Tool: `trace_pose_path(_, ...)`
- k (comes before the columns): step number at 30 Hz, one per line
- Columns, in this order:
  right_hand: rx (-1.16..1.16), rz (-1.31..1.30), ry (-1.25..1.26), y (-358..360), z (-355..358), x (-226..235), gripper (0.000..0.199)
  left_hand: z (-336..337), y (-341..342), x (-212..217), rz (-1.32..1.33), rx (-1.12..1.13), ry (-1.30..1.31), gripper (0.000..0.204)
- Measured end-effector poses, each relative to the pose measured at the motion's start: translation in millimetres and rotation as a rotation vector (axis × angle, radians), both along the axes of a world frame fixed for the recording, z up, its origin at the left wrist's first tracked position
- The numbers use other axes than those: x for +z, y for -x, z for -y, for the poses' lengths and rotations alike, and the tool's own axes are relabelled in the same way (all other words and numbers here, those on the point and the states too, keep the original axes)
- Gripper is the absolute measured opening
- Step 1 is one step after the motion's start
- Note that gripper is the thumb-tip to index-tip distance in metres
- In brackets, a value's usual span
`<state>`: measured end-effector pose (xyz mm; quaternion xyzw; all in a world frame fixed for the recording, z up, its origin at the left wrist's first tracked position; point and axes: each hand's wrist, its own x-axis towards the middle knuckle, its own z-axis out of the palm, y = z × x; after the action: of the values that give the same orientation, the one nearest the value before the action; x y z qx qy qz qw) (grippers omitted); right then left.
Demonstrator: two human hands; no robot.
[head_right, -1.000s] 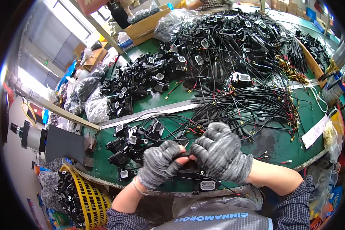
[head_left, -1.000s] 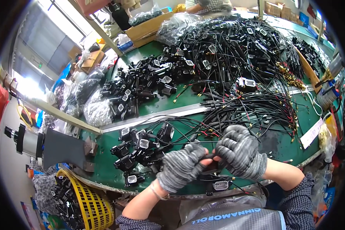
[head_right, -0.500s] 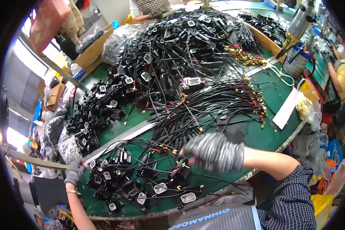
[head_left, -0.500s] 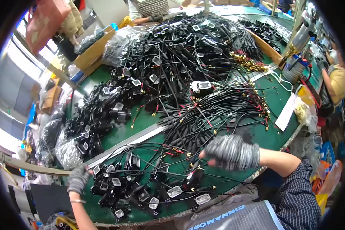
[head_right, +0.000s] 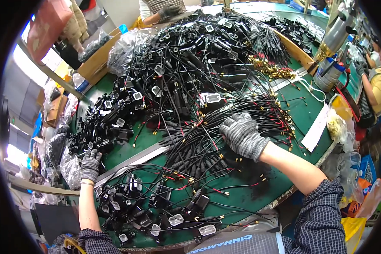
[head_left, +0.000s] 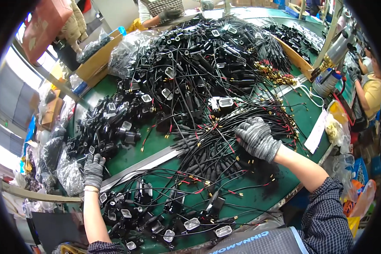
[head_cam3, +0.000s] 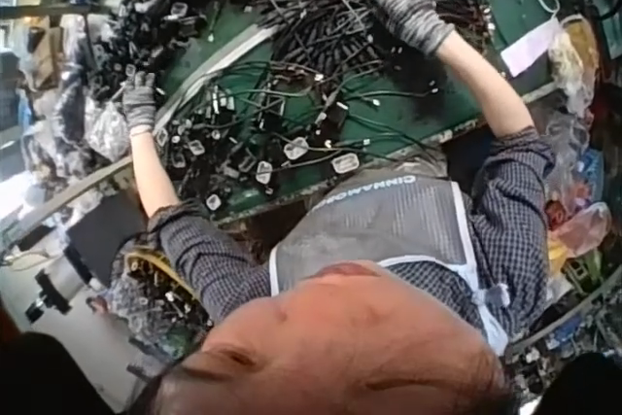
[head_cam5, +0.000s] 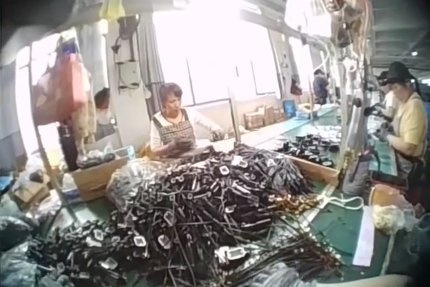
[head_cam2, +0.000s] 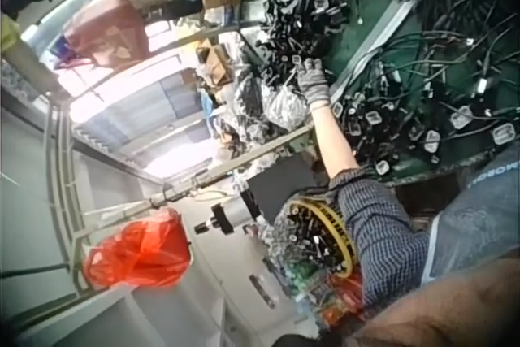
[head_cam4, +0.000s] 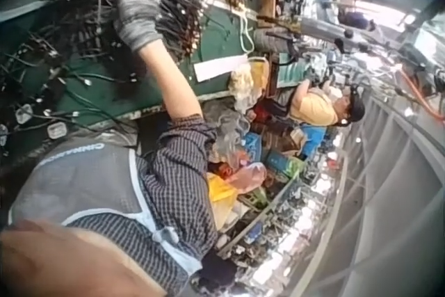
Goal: Assembling electronic cable harnesses and components at a manual workstation.
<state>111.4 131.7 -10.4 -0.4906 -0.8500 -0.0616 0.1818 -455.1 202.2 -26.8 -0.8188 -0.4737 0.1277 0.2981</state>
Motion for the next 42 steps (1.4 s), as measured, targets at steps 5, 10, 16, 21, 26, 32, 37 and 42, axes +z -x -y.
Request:
trace_pose_path(5,-0.001,0.102,0.225,-18.3,37.4,48.0,0.015,2.3,6.0,3.1,0.036,0.195,0.139,0.024)
trace_pose_path(10,0.023,0.415,0.596,-31.4,87.4,47.5,0.018,19.8,-20.9,39.1,0.39,0.298,0.264,0.024)
trace_pose_path(16,0.036,-0.013,0.302,11.3,69.3,18.6,0.025,56.5,-45.0,48.0,1.162,0.396,0.175,0.019)
trace_pose_path(21,-0.105,0.115,0.27,45.7,55.8,-0.4,0.025,143.1,-166.4,89.7,1.856,0.278,0.394,0.018)
trace_pose_path(26,-0.006,-0.502,0.43,37.5,77.3,14.5,0.02,196.2,-250.6,82.4,1.925,0.34,0.73,0.017)
trace_pose_path(32,0.301,-0.468,0.292,60.0,93.1,65.1,0.017,196.0,-282.8,65.8,1.488,-0.043,0.545,0.023)
trace_pose_path(37,0.332,-0.097,0.117,61.7,97.3,60.9,0.018,199.1,-286.3,69.0,1.417,-0.071,0.536,0.024)
trace_pose_path(42,0.387,-0.066,0.084,61.6,95.4,59.9,0.02,199.3,-290.7,67.5,1.469,0.004,0.564,0.022)
